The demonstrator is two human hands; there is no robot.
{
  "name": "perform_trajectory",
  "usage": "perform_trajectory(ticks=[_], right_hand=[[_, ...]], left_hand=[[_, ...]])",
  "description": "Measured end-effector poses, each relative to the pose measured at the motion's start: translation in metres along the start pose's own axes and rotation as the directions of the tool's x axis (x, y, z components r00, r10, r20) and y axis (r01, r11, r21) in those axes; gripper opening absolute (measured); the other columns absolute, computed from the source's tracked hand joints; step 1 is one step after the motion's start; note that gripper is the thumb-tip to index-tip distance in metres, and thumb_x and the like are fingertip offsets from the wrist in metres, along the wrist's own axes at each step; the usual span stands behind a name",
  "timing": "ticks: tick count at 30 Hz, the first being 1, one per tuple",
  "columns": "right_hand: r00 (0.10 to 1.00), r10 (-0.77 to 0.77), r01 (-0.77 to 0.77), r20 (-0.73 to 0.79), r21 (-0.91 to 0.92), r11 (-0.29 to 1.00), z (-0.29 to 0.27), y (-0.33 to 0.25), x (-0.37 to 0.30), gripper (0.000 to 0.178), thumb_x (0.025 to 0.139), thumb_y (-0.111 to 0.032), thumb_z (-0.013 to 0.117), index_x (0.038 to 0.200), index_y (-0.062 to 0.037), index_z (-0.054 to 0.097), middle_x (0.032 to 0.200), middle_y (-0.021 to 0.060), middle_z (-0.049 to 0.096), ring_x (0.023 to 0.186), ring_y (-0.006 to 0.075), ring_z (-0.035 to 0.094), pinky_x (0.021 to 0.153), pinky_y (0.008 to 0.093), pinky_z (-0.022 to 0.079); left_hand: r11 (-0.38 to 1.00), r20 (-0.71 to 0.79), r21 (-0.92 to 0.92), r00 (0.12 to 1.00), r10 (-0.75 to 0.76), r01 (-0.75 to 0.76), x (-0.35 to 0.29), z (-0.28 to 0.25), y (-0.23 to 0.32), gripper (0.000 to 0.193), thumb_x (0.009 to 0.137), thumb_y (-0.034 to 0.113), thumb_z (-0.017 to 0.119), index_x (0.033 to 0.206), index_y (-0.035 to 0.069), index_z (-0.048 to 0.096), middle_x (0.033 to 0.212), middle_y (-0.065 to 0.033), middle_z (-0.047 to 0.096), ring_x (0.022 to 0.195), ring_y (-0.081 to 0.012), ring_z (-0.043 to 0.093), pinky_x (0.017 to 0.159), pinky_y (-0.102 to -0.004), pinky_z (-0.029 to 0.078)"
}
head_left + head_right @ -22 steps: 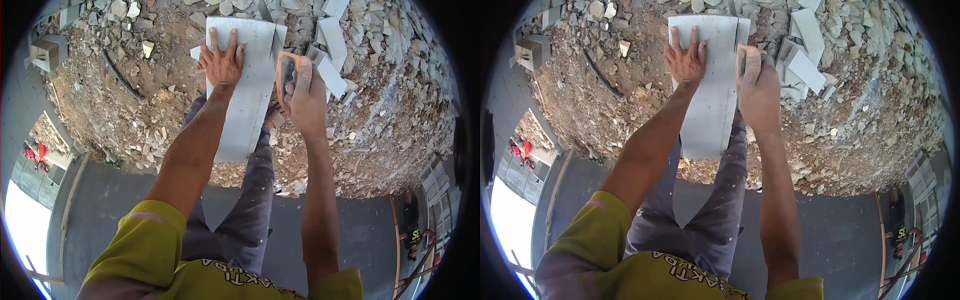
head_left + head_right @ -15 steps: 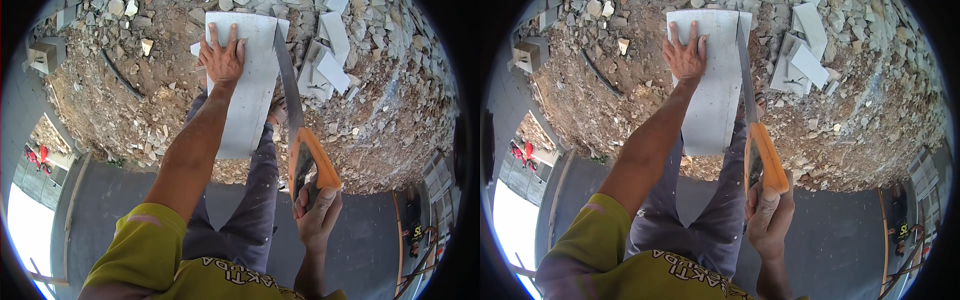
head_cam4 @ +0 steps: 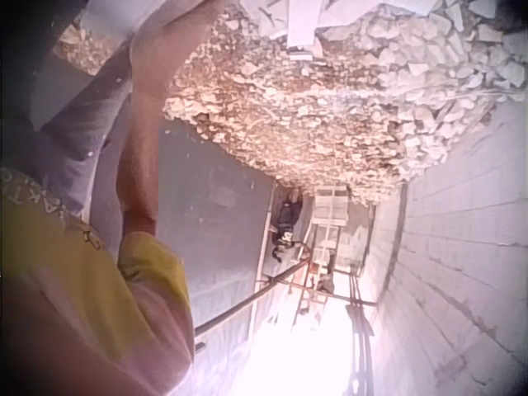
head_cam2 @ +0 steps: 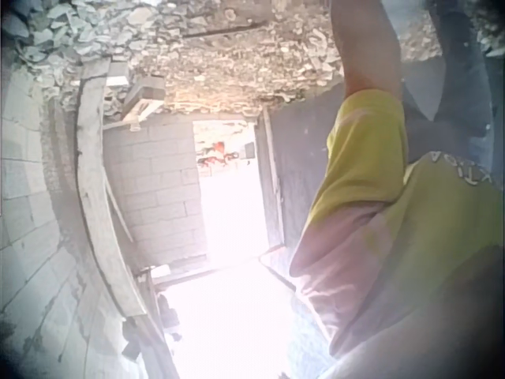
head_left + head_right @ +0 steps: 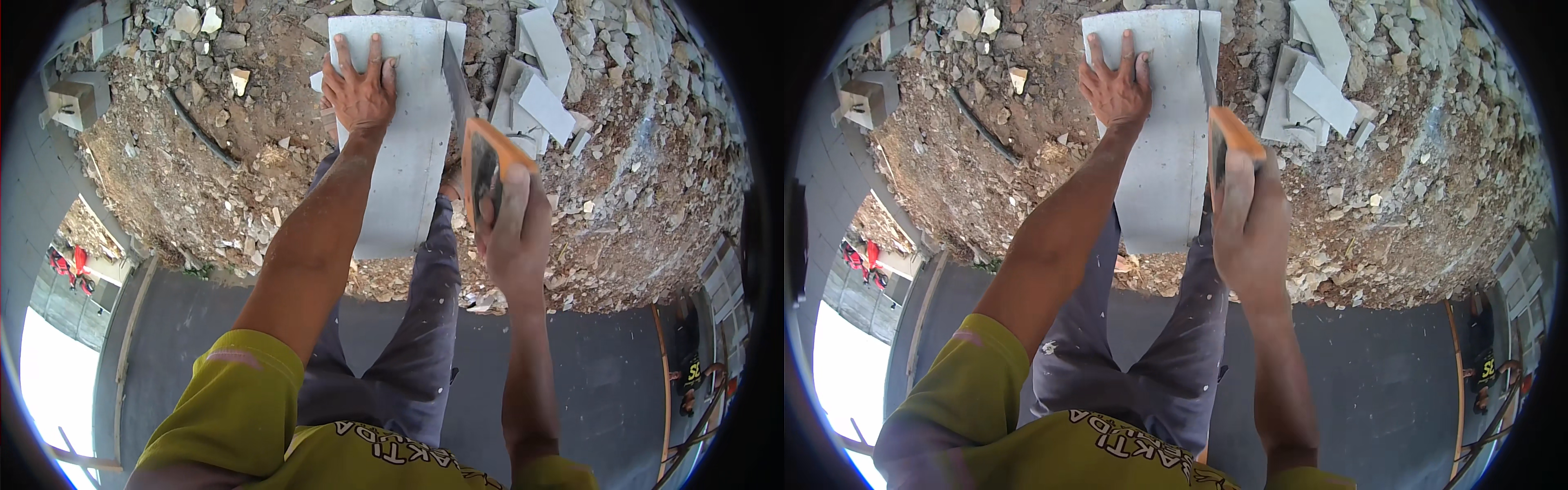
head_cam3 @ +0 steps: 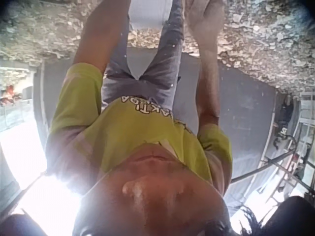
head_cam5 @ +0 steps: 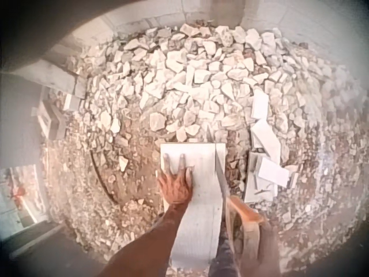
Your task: The person uses a hand saw to cut through a lightweight concrete brick, holding the brick steady with one hand while reciprocating the saw with the other.
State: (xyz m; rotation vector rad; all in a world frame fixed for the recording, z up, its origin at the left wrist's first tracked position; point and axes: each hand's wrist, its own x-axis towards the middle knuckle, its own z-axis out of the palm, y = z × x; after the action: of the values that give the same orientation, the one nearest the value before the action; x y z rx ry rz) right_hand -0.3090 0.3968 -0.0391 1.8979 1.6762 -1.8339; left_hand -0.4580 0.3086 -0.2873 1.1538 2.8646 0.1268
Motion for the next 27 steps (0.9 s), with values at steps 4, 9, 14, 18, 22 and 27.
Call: perform_trajectory(ticks=[4, 9, 14, 18, 22, 27], right_hand=[[0.999, -0.042, 0.042, -0.018, 0.015, 0.999, 0.003, 0.003, 0.034, 0.050, 0.103, -0.052, 0.036, 0.091, -0.0040, 0.047, 0.061, -0.0031, 0.043, 0.043, 0.0046, 0.039, 0.037, 0.0218, 0.032], [0.986, 0.158, -0.168, 0.061, 0.217, 0.962, -0.023, -0.017, -0.097, 0.048, 0.104, -0.044, 0.037, 0.098, 0.0020, 0.049, 0.063, -0.0010, 0.046, 0.050, 0.0037, 0.043, 0.044, 0.0192, 0.035], [0.998, -0.052, 0.049, -0.032, -0.090, 0.995, -0.002, 0.030, 0.036, 0.050, 0.103, -0.044, 0.040, 0.107, 0.0046, 0.050, 0.061, 0.0025, 0.048, 0.051, 0.0089, 0.047, 0.046, 0.0278, 0.040], [0.990, 0.123, -0.131, 0.072, 0.119, 0.984, -0.003, -0.004, -0.082, 0.052, 0.103, -0.045, 0.039, 0.114, 0.0051, 0.047, 0.060, 0.0035, 0.048, 0.052, 0.0100, 0.050, 0.046, 0.0278, 0.039], [0.986, 0.125, -0.141, 0.113, 0.145, 0.979, -0.032, -0.001, -0.107, 0.054, 0.103, -0.046, 0.039, 0.115, 0.0057, 0.046, 0.061, 0.0040, 0.049, 0.051, 0.0107, 0.050, 0.045, 0.0278, 0.039], [0.994, -0.103, 0.104, 0.029, -0.060, 0.993, 0.002, 0.020, 0.036, 0.042, 0.105, -0.034, 0.038, 0.114, 0.0057, 0.047, 0.062, 0.0068, 0.051, 0.049, 0.0149, 0.053, 0.045, 0.0304, 0.041]], left_hand=[[0.999, 0.019, -0.045, 1.000, -0.008, 0.009, -0.004, 0.007, 0.011, 0.046, 0.096, 0.048, 0.050, 0.141, 0.041, 0.046, 0.154, -0.0131, 0.026, 0.128, -0.0419, 0.034, 0.103, -0.0550, 0.031], [0.999, 0.002, 0.032, 1.000, -0.005, 0.005, 0.000, -0.001, -0.015, 0.047, 0.096, 0.048, 0.049, 0.143, 0.042, 0.043, 0.154, -0.0126, 0.024, 0.130, -0.0421, 0.032, 0.103, -0.0554, 0.031], [0.998, 0.018, -0.065, 1.000, 0.009, -0.008, -0.005, 0.004, 0.019, 0.046, 0.097, 0.047, 0.049, 0.143, 0.042, 0.043, 0.154, -0.0134, 0.024, 0.130, -0.0427, 0.031, 0.104, -0.0555, 0.029], [0.999, -0.009, 0.033, 1.000, 0.001, -0.001, 0.001, 0.001, -0.021, 0.045, 0.097, 0.046, 0.049, 0.142, 0.040, 0.045, 0.154, -0.0143, 0.024, 0.129, -0.0432, 0.032, 0.104, -0.0551, 0.029], [1.000, -0.030, 0.010, 0.999, 0.016, -0.016, 0.004, -0.002, -0.010, 0.045, 0.097, 0.046, 0.049, 0.142, 0.038, 0.047, 0.154, -0.0150, 0.024, 0.128, -0.0435, 0.032, 0.104, -0.0545, 0.029], [1.000, 0.000, 0.018, 1.000, 0.026, -0.026, -0.008, 0.004, 0.016, 0.046, 0.097, 0.046, 0.049, 0.142, 0.038, 0.046, 0.154, -0.0147, 0.024, 0.127, -0.0426, 0.033, 0.105, -0.0549, 0.029]])
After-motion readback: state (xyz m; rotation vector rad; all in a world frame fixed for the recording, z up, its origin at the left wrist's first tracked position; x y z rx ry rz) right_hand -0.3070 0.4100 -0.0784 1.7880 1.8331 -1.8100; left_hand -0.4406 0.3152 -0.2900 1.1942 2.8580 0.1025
